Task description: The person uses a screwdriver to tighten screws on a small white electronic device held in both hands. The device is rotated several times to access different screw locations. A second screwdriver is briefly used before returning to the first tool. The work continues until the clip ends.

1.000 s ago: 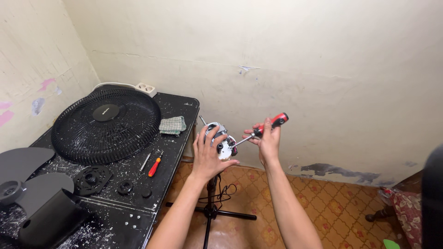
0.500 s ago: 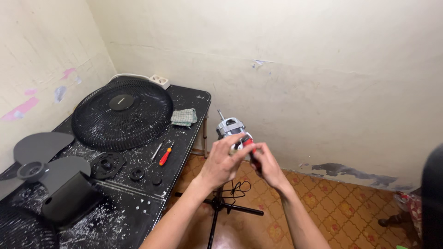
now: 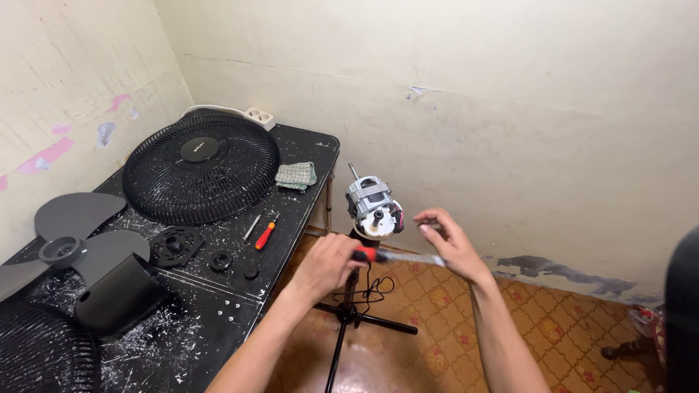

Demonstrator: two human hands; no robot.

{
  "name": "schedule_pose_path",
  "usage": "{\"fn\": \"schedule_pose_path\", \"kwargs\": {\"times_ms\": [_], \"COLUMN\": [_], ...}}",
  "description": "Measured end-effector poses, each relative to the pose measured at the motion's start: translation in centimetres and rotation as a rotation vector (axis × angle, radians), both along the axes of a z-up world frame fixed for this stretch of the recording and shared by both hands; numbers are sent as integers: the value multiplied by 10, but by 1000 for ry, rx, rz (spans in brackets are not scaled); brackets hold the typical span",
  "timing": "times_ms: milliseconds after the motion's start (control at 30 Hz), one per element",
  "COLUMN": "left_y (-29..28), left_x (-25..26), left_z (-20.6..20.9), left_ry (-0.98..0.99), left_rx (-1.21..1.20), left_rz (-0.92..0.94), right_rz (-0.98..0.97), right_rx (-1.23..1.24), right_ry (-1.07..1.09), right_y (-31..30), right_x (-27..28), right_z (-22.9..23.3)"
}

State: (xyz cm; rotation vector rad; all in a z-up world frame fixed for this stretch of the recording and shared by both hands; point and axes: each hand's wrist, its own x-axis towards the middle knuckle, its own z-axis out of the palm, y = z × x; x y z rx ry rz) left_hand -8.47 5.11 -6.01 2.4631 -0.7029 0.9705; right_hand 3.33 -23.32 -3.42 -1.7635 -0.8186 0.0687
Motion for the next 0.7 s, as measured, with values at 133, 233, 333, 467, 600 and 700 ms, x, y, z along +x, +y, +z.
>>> {"fn": "schedule_pose_path", "kwargs": {"times_ms": [133,233,333,467,600,700], "left_y": [-4,-16,-30,-39,-39,-34], "left_x": [22,38,50,65,74,83], "left_z": [-34,-47,-46,-40,-37,-37], "left_ry": [256,227,111,37,268,364], "left_rx": [-416,-644,-745,-643,-809,-904], "left_rz": [175,233,149,180,187,96], "right_rz": [-8,94,192,321,268,166], "right_rx": [-150,-230,-218,-220,-224,-87], "right_ry": [-27,93,28,21,-111,-17], "right_y": [10,23,48,80,103,112], "right_x": [29,53,82,113,126,121], "right_z": [-21,-55,-98,-149,-175,-192]}}
